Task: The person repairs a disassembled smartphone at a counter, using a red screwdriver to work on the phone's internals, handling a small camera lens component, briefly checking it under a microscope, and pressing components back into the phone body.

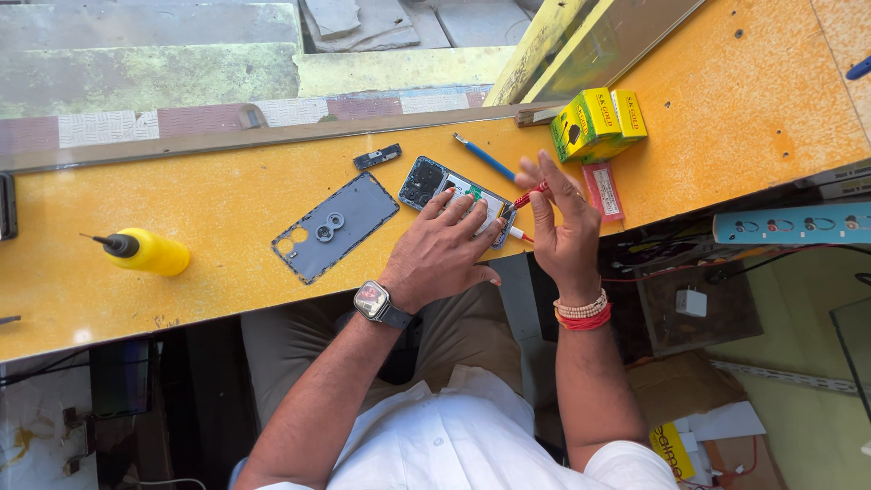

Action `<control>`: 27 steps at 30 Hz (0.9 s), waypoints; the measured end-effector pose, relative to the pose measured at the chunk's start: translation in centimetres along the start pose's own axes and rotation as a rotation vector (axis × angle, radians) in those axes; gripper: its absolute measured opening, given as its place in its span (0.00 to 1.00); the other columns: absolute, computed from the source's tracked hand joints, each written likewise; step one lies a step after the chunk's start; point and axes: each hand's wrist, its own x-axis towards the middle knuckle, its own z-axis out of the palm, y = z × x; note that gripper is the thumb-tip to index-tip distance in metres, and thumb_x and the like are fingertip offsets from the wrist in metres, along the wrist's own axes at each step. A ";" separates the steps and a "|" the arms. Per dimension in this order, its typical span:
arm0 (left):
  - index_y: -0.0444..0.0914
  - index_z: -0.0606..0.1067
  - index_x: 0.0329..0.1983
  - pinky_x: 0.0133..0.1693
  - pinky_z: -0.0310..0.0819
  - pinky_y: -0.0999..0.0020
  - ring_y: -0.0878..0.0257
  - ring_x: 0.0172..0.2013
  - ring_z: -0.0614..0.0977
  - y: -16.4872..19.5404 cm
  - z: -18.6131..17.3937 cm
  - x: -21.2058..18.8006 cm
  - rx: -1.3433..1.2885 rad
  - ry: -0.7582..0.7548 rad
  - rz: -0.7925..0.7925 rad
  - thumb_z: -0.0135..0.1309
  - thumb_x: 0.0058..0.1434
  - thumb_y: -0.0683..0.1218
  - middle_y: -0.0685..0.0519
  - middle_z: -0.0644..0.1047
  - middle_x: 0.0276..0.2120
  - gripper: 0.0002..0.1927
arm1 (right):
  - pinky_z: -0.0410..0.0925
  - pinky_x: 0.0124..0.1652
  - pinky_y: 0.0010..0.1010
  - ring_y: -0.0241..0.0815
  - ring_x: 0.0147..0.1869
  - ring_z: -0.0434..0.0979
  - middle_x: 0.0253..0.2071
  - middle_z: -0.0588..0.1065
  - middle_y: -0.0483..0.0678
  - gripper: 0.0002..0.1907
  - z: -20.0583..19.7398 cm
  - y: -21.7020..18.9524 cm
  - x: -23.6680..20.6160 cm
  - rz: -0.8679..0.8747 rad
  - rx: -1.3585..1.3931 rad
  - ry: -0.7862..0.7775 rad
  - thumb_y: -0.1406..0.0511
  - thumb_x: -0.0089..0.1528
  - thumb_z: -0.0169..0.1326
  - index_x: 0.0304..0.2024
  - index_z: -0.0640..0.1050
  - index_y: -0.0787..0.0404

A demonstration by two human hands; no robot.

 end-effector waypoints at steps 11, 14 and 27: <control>0.41 0.73 0.62 0.66 0.59 0.46 0.49 0.61 0.71 -0.1 0.0 0.4 0.008 0.011 -0.007 0.56 0.52 0.72 0.45 0.74 0.56 0.42 | 0.68 0.59 0.37 0.42 0.48 0.79 0.40 0.83 0.46 0.21 -0.3 -0.1 0.9 -0.102 -0.151 0.013 0.64 0.69 0.60 0.64 0.76 0.61; 0.41 0.73 0.62 0.66 0.59 0.46 0.49 0.61 0.72 -0.1 0.0 0.4 0.009 -0.014 -0.008 0.56 0.52 0.72 0.44 0.74 0.56 0.43 | 0.67 0.58 0.37 0.36 0.44 0.79 0.40 0.81 0.42 0.24 -0.2 -0.2 1.0 -0.009 -0.092 0.013 0.60 0.64 0.62 0.62 0.75 0.58; 0.31 0.72 0.61 0.68 0.56 0.47 0.48 0.65 0.70 -0.3 0.1 0.2 0.008 -0.061 0.001 0.64 0.52 0.62 0.41 0.72 0.62 0.41 | 0.67 0.57 0.34 0.35 0.43 0.79 0.40 0.81 0.40 0.28 0.0 0.0 0.8 -0.007 -0.145 0.019 0.59 0.64 0.63 0.66 0.73 0.54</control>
